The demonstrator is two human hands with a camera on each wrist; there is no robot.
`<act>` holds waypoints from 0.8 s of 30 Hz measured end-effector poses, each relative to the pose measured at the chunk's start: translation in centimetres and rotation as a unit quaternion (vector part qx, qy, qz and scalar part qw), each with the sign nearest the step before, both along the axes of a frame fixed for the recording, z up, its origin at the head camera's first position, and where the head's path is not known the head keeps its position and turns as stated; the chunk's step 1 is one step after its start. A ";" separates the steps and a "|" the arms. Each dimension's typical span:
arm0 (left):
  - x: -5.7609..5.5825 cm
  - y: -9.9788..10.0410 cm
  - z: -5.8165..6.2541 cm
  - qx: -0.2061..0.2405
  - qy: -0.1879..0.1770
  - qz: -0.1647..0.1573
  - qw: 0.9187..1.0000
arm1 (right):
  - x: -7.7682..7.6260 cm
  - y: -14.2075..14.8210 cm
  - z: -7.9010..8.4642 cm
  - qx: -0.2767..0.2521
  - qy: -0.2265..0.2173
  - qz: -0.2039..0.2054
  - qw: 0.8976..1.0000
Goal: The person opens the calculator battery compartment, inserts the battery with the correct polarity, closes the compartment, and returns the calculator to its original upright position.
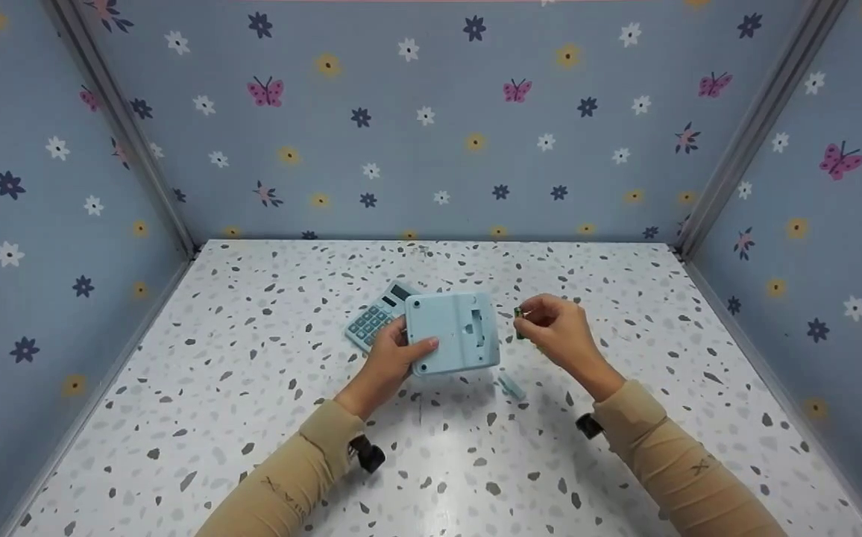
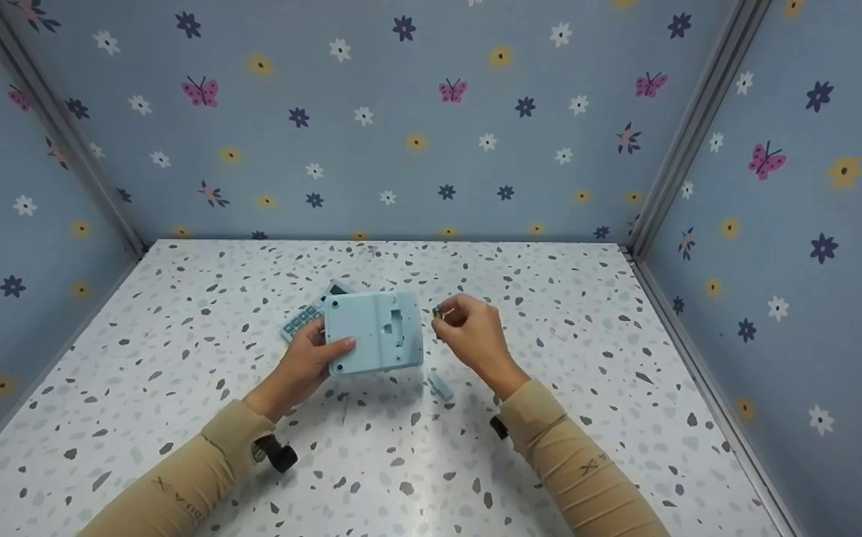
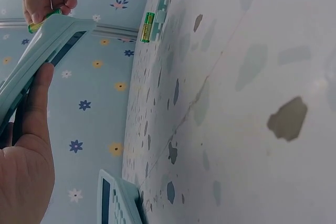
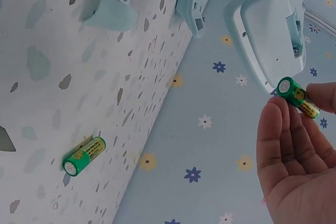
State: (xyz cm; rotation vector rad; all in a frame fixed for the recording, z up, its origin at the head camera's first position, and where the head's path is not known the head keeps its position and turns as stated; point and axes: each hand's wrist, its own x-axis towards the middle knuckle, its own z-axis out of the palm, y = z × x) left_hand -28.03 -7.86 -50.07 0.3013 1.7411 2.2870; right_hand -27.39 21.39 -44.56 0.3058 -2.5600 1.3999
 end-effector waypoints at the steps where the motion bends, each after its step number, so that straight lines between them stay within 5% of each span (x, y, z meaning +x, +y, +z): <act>1: 0.0 0.0 0.0 0.001 0.000 0.000 1.000 | 0.0 -0.1 0.0 -0.001 0.002 0.001 1.000; 24: 0.0 0.5 0.4 -0.005 0.000 -0.004 1.000 | 0.1 -2.3 0.9 -0.052 0.025 0.035 0.998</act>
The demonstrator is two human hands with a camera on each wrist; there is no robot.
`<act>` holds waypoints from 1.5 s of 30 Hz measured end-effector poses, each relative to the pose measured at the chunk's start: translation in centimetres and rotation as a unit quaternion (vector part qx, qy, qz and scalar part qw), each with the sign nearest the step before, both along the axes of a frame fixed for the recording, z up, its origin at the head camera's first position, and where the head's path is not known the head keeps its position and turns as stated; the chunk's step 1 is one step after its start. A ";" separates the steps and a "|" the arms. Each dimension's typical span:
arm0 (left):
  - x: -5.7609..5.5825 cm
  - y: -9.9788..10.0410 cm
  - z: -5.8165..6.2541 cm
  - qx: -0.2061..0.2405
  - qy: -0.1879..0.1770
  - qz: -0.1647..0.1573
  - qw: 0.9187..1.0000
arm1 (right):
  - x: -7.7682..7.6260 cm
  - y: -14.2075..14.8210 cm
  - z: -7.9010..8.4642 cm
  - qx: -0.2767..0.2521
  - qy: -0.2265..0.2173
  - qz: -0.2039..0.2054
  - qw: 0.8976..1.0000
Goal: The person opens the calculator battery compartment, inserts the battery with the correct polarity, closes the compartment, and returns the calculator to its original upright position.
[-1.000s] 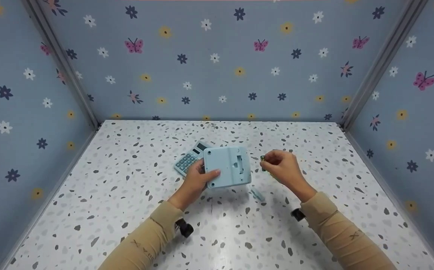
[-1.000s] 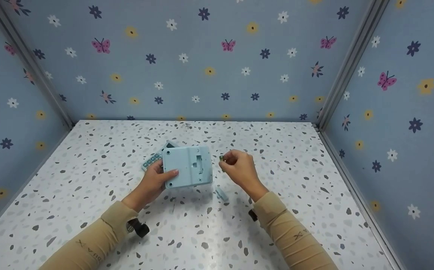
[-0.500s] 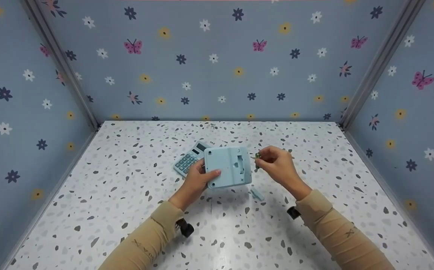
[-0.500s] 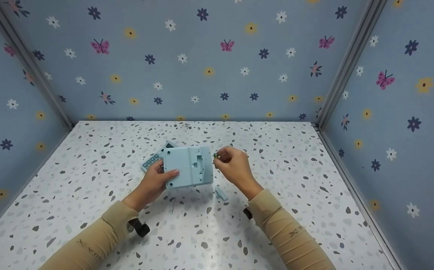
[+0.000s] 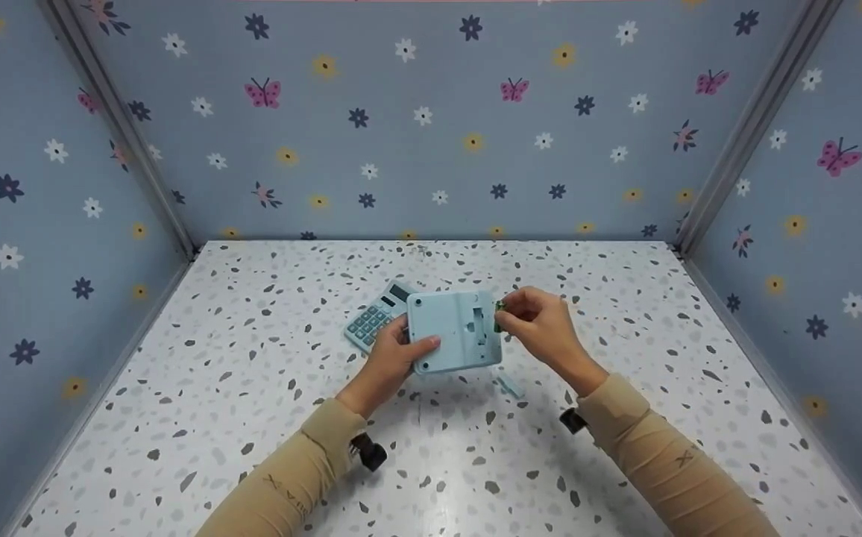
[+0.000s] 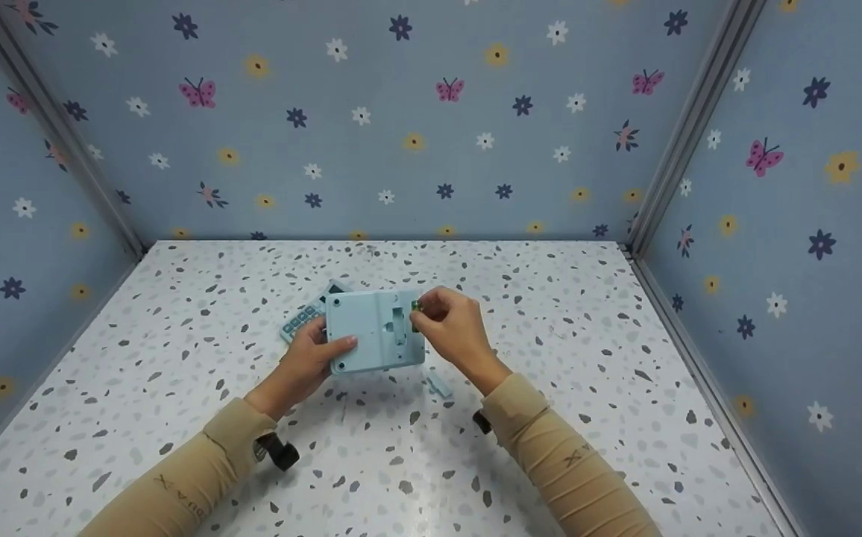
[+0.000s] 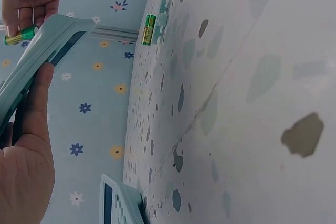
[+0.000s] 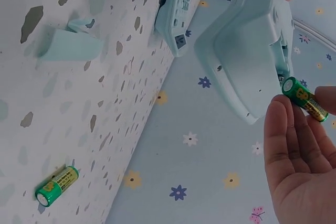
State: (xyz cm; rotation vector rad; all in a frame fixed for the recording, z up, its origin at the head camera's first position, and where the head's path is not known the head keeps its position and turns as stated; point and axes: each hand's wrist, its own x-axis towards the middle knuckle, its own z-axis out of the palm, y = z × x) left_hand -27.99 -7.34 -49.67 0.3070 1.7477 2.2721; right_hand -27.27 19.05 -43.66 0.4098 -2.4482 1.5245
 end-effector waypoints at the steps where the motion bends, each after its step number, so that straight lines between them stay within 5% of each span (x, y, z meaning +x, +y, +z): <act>1: 0.0 0.0 0.0 0.000 -0.001 0.000 1.000 | 0.0 -0.1 -0.1 -0.002 0.001 0.003 1.000; 45: 0.2 0.2 -0.1 -0.022 0.017 0.002 1.000 | 0.0 -2.0 -0.9 0.017 -0.009 -0.011 1.000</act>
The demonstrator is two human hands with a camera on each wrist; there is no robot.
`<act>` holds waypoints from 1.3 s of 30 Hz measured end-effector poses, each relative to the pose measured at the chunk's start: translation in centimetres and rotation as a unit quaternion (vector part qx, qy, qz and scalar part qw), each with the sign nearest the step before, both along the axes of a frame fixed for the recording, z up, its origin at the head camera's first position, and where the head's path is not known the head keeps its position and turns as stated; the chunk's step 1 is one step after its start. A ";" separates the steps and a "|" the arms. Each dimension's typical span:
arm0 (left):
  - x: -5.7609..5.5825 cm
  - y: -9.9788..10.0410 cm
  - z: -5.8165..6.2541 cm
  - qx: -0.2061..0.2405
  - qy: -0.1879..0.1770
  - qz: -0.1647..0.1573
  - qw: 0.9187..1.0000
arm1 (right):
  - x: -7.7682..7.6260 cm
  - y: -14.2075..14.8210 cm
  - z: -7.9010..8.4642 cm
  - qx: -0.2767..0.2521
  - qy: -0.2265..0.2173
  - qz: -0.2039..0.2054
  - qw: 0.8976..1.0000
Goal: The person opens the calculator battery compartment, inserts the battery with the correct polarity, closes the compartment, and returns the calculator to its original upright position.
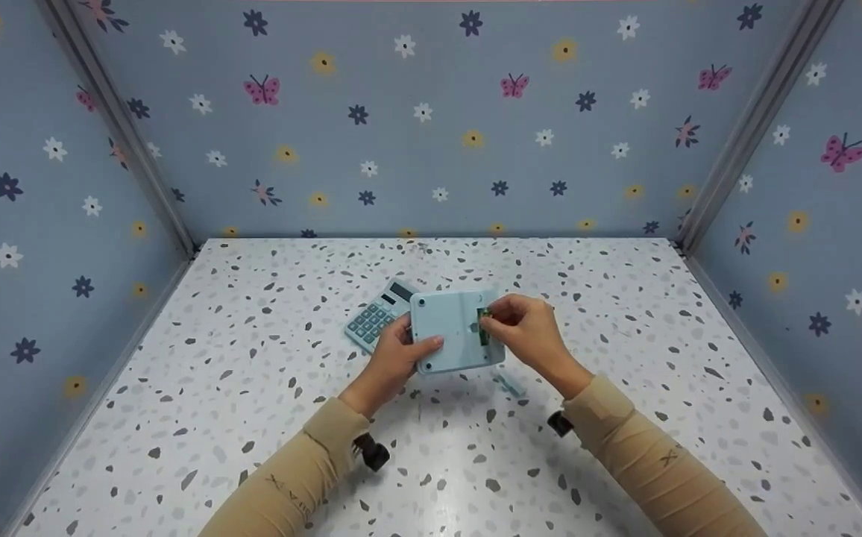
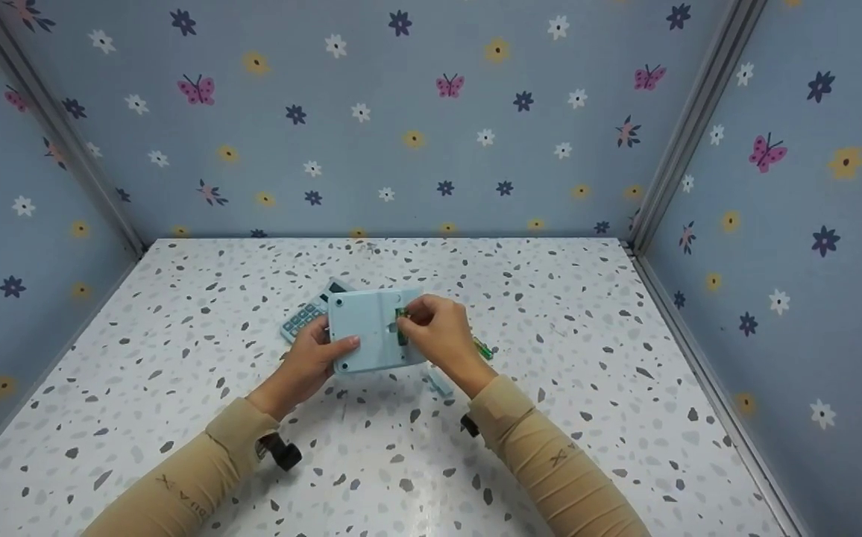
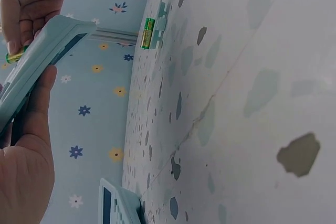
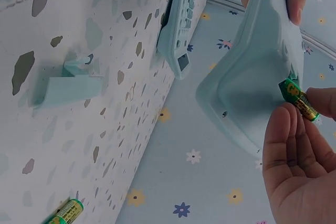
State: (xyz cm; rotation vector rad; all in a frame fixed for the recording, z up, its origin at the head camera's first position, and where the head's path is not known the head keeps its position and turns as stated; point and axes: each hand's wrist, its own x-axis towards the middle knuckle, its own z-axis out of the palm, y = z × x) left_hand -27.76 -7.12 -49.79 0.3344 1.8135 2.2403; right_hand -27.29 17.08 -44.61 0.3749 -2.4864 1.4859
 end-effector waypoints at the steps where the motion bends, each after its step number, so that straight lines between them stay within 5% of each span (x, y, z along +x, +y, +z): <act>1: 0.0 0.0 0.0 0.000 0.000 0.000 1.000 | -0.1 0.0 0.0 0.002 -0.001 -0.001 1.000; 21: -0.1 0.0 -0.2 0.005 0.005 -0.005 1.000 | -0.3 0.1 -0.2 -0.029 0.021 0.003 0.999; 39: 0.0 0.2 -0.2 -0.003 0.010 0.006 1.000 | -0.9 0.7 0.1 -0.015 -0.131 -0.043 0.990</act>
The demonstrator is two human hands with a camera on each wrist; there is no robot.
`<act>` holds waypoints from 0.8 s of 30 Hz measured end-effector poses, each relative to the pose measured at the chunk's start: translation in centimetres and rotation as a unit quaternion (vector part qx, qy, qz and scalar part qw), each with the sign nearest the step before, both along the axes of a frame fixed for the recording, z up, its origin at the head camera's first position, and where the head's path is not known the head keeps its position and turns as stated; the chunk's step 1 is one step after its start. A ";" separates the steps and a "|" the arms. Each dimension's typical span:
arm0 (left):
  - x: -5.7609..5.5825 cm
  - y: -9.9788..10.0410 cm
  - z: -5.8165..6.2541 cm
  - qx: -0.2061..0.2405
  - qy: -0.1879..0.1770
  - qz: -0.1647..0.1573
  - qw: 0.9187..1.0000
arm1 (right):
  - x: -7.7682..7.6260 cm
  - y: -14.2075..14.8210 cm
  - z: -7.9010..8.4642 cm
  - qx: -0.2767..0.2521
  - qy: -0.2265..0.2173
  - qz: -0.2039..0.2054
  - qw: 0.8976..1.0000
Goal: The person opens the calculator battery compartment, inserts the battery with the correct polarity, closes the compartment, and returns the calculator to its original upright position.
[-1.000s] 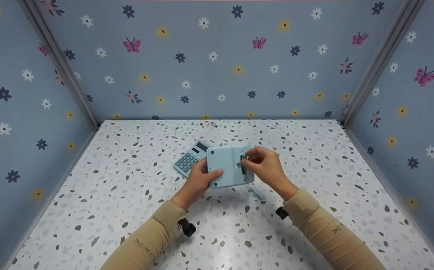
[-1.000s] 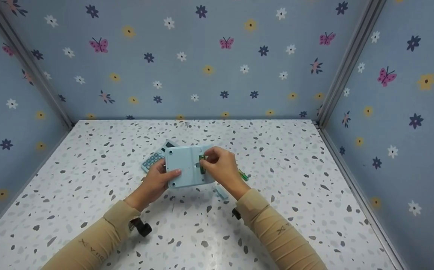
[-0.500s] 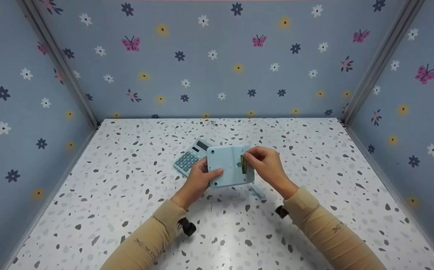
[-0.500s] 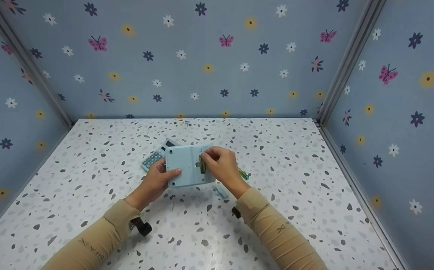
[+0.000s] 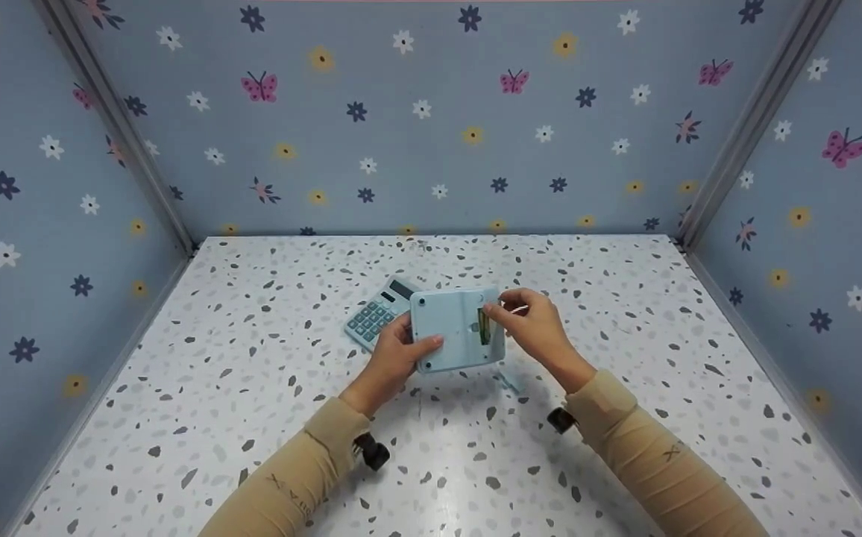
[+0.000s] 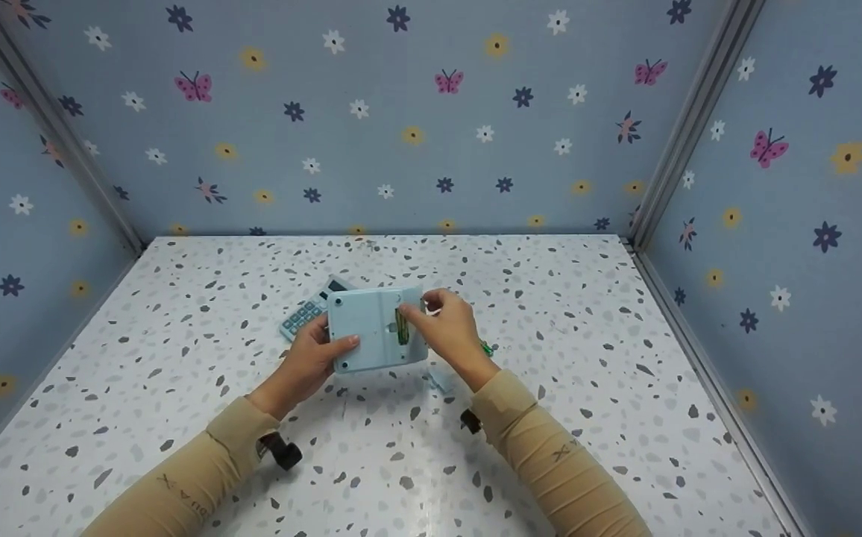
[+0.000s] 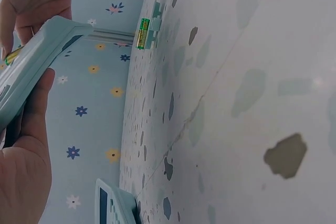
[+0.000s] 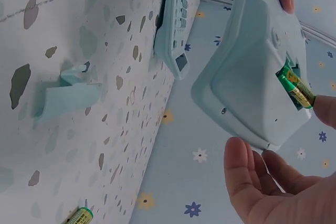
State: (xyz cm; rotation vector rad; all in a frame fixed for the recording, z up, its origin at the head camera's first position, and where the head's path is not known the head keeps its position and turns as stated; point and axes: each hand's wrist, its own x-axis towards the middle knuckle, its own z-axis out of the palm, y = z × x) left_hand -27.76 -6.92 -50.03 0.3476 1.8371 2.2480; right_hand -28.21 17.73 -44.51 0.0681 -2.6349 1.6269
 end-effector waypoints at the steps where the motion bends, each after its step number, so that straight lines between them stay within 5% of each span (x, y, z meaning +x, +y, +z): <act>1: 0.0 0.0 0.0 -0.001 0.000 0.001 1.000 | -0.1 0.0 0.0 -0.001 -0.009 0.003 1.000; 9: 0.0 -0.1 -0.2 0.008 0.007 -0.002 1.000 | -0.3 0.1 0.1 -0.038 -0.072 0.035 0.996; 24: -0.1 0.0 -0.4 0.007 0.025 -0.003 1.000 | -0.4 0.2 0.2 -0.021 -0.058 0.019 0.998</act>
